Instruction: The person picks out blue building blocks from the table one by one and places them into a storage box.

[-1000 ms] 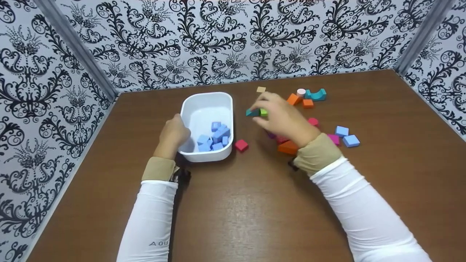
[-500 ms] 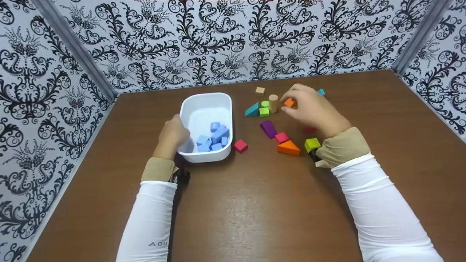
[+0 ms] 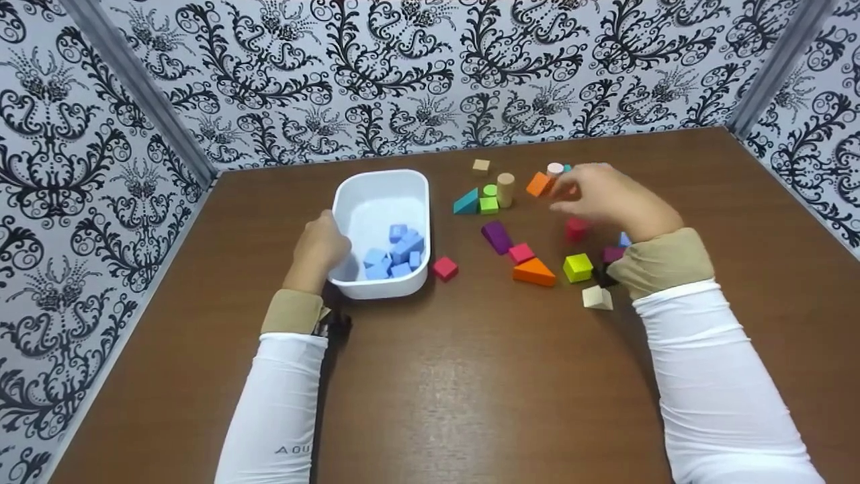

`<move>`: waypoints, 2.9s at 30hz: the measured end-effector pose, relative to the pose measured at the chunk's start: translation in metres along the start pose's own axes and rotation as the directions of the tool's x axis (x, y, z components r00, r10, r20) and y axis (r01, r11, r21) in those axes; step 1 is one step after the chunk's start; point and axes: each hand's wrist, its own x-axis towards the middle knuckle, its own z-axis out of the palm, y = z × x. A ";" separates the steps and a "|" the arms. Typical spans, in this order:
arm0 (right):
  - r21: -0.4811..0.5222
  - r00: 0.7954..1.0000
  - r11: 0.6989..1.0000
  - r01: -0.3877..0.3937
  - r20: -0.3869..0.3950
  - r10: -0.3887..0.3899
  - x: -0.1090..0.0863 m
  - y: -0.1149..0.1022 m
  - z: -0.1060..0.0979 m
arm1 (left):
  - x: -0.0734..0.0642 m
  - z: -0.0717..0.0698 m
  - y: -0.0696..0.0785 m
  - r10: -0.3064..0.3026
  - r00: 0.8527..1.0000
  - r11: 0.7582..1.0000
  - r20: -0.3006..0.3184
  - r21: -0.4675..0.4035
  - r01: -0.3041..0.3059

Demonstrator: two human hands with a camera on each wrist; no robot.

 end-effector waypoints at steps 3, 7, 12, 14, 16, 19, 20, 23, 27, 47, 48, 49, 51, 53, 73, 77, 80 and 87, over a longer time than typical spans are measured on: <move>0.011 0.998 0.998 -0.063 0.017 0.063 -0.006 0.007 -0.009 | 0.000 0.000 0.000 0.001 1.000 1.000 0.001 0.000 -0.001; 0.039 0.994 0.993 -0.112 0.022 0.111 -0.013 0.015 -0.017 | -0.001 0.000 0.000 -0.001 1.000 1.000 0.006 -0.002 0.001; 0.028 0.992 0.993 -0.112 0.064 0.110 -0.019 0.027 -0.024 | 0.000 0.000 -0.001 -0.007 1.000 1.000 0.013 0.003 0.007; 0.011 0.987 0.993 -0.119 0.107 0.117 -0.021 0.032 -0.026 | 0.000 0.000 -0.001 -0.010 1.000 1.000 0.013 0.001 0.010; -0.005 0.980 0.991 -0.135 0.146 0.134 -0.024 0.037 -0.028 | 0.000 0.000 -0.001 -0.011 1.000 1.000 0.012 0.000 0.011; -0.024 0.966 0.985 -0.168 0.195 0.170 -0.031 0.048 -0.032 | 0.001 0.000 0.000 -0.014 1.000 1.000 0.010 -0.001 0.014; -0.023 0.960 0.983 -0.182 0.210 0.182 -0.034 0.052 -0.033 | 0.001 0.000 0.000 -0.014 1.000 1.000 0.012 0.002 0.014; -0.002 0.933 0.969 -0.247 0.269 0.238 -0.045 0.063 -0.038 | 0.002 0.000 0.000 -0.013 1.000 1.000 0.014 0.004 0.012; 0.039 0.887 0.936 -0.350 0.335 0.318 -0.056 0.072 -0.040 | 0.002 -0.001 0.001 -0.012 1.000 1.000 0.017 -0.001 0.012; -0.061 0.916 0.953 -0.298 0.263 0.303 -0.032 0.070 0.001 | 0.000 -0.002 0.000 -0.010 1.000 1.000 0.022 -0.010 0.010; -0.070 0.919 0.954 -0.290 0.257 0.298 -0.031 0.071 0.002 | 0.001 -0.002 0.000 -0.010 1.000 1.000 0.023 -0.009 0.010; -0.079 0.923 0.955 -0.284 0.248 0.295 -0.030 0.071 0.003 | 0.001 -0.002 0.000 -0.009 1.000 1.000 0.023 -0.008 0.009; -0.096 0.929 0.957 -0.274 0.232 0.289 -0.028 0.072 0.005 | 0.001 -0.001 -0.001 -0.006 1.000 1.000 0.022 -0.005 0.006; -0.103 0.933 0.958 -0.266 0.221 0.283 -0.026 0.073 0.006 | 0.001 -0.002 -0.001 -0.004 1.000 1.000 0.022 -0.001 0.004; -0.106 0.972 0.978 -0.180 0.135 0.193 -0.026 0.054 -0.010 | -0.002 0.000 -0.001 0.022 1.000 1.000 -0.018 0.002 -0.022; -0.115 0.978 0.980 -0.159 0.119 0.173 -0.026 0.045 -0.010 | -0.002 0.000 -0.001 0.022 1.000 1.000 -0.011 0.007 -0.022; -0.110 0.985 0.985 -0.132 0.095 0.143 -0.026 0.035 -0.010 | -0.001 0.000 0.000 0.019 1.000 1.000 -0.007 0.008 -0.019; -0.052 0.994 0.995 -0.083 0.070 0.086 -0.024 0.002 -0.004 | 0.000 0.002 0.000 0.006 1.000 1.000 0.001 0.004 -0.006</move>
